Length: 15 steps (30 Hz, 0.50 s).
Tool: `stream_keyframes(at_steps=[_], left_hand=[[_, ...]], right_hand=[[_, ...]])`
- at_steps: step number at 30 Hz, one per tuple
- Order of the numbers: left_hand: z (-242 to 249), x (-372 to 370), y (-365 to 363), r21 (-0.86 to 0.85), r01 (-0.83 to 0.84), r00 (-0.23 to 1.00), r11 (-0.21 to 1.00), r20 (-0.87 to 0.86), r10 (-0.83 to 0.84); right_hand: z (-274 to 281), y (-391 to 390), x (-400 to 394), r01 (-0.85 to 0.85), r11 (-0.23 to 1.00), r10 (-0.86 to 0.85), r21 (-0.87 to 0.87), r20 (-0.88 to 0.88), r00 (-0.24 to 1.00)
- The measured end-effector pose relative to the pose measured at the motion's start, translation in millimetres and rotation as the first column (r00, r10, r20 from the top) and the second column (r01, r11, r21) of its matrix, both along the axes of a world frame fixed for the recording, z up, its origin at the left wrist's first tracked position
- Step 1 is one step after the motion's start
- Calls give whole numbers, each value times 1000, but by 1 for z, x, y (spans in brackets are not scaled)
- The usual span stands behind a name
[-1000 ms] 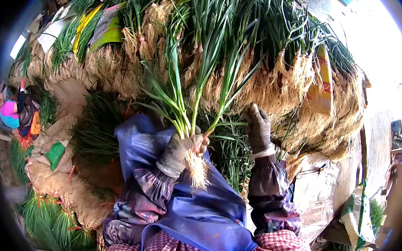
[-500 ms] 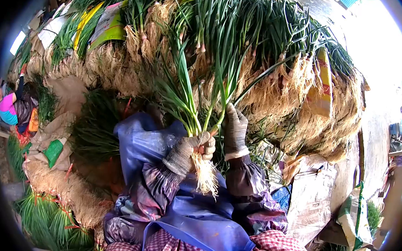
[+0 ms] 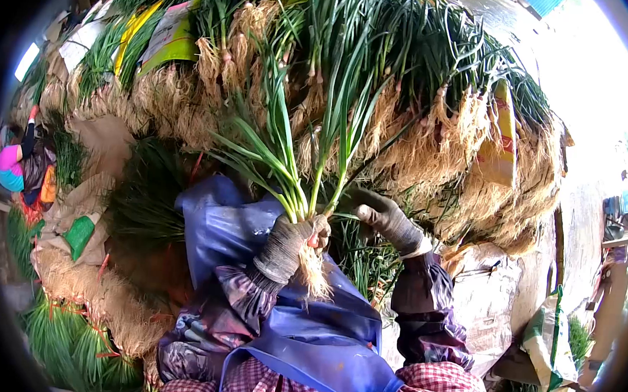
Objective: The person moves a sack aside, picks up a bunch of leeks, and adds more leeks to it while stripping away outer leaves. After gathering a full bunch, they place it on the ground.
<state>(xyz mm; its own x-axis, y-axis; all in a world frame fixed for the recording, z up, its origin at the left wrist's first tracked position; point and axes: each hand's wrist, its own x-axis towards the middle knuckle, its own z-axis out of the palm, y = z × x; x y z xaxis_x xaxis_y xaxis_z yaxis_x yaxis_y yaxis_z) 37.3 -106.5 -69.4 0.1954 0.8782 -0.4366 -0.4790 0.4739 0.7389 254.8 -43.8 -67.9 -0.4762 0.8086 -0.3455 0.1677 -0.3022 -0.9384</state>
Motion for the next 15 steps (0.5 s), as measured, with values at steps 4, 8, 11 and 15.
stream_keyframes(at_steps=[4,8,11,15], left_hand=[[6,5,3,27,-42,998,999,-39,43],[36,-30,0,19,32,986,999,161,-34],[25,-67,12,505,141,749,851,508,-426],[78,-66,20,649,-135,750,749,560,-351]], right_hand=[[8,-10,-41,-184,880,-34,438,445,895],[-40,31,2,505,696,-546,510,-81,834],[-63,26,7,-546,780,-141,306,936,323],[-11,37,-27,-254,724,-356,642,662,660]])
